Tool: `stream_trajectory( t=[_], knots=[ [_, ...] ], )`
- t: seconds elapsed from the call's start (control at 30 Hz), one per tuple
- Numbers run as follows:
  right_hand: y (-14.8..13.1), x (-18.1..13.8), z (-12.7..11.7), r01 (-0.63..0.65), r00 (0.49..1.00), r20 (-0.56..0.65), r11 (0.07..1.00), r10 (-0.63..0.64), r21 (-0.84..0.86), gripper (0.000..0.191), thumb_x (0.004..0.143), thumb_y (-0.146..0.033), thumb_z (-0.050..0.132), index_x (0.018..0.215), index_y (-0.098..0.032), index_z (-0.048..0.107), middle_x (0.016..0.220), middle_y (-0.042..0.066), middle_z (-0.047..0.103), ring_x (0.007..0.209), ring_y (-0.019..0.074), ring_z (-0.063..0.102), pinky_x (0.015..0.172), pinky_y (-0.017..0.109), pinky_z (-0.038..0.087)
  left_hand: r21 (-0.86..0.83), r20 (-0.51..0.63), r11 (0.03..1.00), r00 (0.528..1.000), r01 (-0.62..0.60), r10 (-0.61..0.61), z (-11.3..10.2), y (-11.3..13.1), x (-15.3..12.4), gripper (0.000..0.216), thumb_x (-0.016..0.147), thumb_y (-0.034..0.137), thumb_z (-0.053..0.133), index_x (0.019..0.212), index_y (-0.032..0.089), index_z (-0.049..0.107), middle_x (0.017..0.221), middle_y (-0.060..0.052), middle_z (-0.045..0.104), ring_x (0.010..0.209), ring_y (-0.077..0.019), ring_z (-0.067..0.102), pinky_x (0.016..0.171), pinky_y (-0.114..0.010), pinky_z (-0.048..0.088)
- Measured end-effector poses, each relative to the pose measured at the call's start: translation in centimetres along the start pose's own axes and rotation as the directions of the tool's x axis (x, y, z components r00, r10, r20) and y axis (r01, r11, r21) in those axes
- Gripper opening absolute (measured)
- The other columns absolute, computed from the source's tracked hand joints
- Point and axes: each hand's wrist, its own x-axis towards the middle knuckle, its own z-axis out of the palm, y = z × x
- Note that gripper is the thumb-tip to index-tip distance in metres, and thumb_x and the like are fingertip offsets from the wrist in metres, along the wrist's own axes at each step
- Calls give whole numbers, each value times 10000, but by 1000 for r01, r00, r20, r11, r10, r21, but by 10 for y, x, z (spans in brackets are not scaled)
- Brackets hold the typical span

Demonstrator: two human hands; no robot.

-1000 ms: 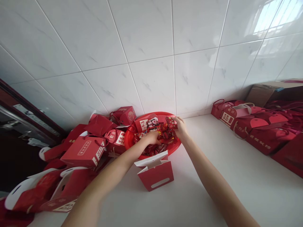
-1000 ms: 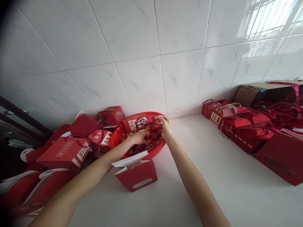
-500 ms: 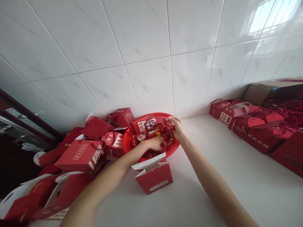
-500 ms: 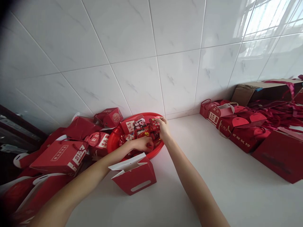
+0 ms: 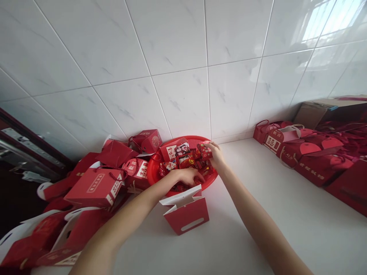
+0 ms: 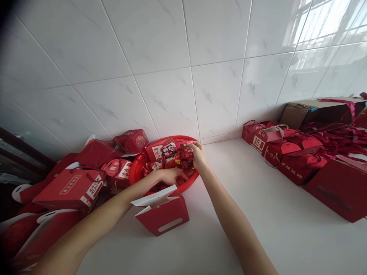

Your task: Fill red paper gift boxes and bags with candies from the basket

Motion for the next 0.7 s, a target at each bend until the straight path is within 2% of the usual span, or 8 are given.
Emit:
stream_trajectory(
  t=[0.1, 0.2, 0.3, 0.37, 0.43, 0.53, 0.7],
  knots=[
    [0, 0, 1, -5, 1000, -1, 1000, 5, 19, 178, 531, -254, 768, 645, -216, 637, 668, -36, 685, 610, 147, 613, 539, 252, 475, 63, -35, 998, 999, 3, 0, 1, 2, 0, 180, 625, 129, 639, 740, 227, 738, 667, 3, 687, 648, -190, 601, 618, -270, 443],
    [-1, -1, 1, 13, 1000, 13, 1000, -13, 20, 182, 523, -264, 767, 642, -217, 638, 662, -34, 681, 615, 147, 609, 531, 245, 469, 137, -197, 989, 980, 55, -27, -3, -2, 2, 99, 715, 190, 604, 709, 192, 703, 682, -27, 677, 639, -195, 594, 625, -285, 434],
    [-2, -2, 1, 25, 1000, 6, 1000, -25, 13, 191, 510, -276, 765, 630, -218, 628, 635, -40, 666, 596, 145, 597, 516, 243, 453, -9, -418, 995, 904, 96, -91, -10, -13, 3, 142, 770, 209, 556, 746, 175, 692, 738, -39, 699, 707, -201, 626, 688, -285, 452],
    [-3, -3, 2, 22, 1000, 5, 1000, -22, 17, 201, 507, -280, 768, 620, -218, 614, 622, -44, 660, 582, 142, 591, 509, 243, 444, -171, -488, 981, 858, 90, -163, -14, -20, 3, 149, 777, 240, 566, 772, 163, 694, 768, -41, 716, 740, -202, 636, 718, -285, 464],
    [-4, -3, 2, 15, 1000, 6, 999, -16, 29, 203, 505, -276, 770, 615, -219, 608, 610, -48, 655, 565, 137, 581, 499, 243, 440, -318, -496, 945, 837, 72, -230, -16, -27, 2, 169, 772, 284, 602, 794, 149, 700, 762, -40, 720, 729, -198, 630, 704, -285, 470],
    [-5, -4, 3, 15, 1000, -8, 999, -15, 46, 187, 502, -256, 763, 605, -216, 613, 590, -52, 645, 547, 130, 568, 500, 242, 447, -487, -475, 873, 831, 27, -291, -18, -31, 3, 235, 751, 340, 684, 858, 134, 718, 752, -40, 722, 694, -193, 620, 662, -285, 470],
    [-6, -4, 5, 12, 1000, -27, 998, -11, 55, 167, 509, -239, 750, 599, -216, 612, 592, -50, 651, 565, 141, 585, 519, 252, 458, -585, -497, 809, 813, -57, -302, -19, -33, 4, 344, 696, 393, 791, 906, 126, 743, 780, -52, 740, 743, -213, 650, 740, -320, 497]
  ],
)
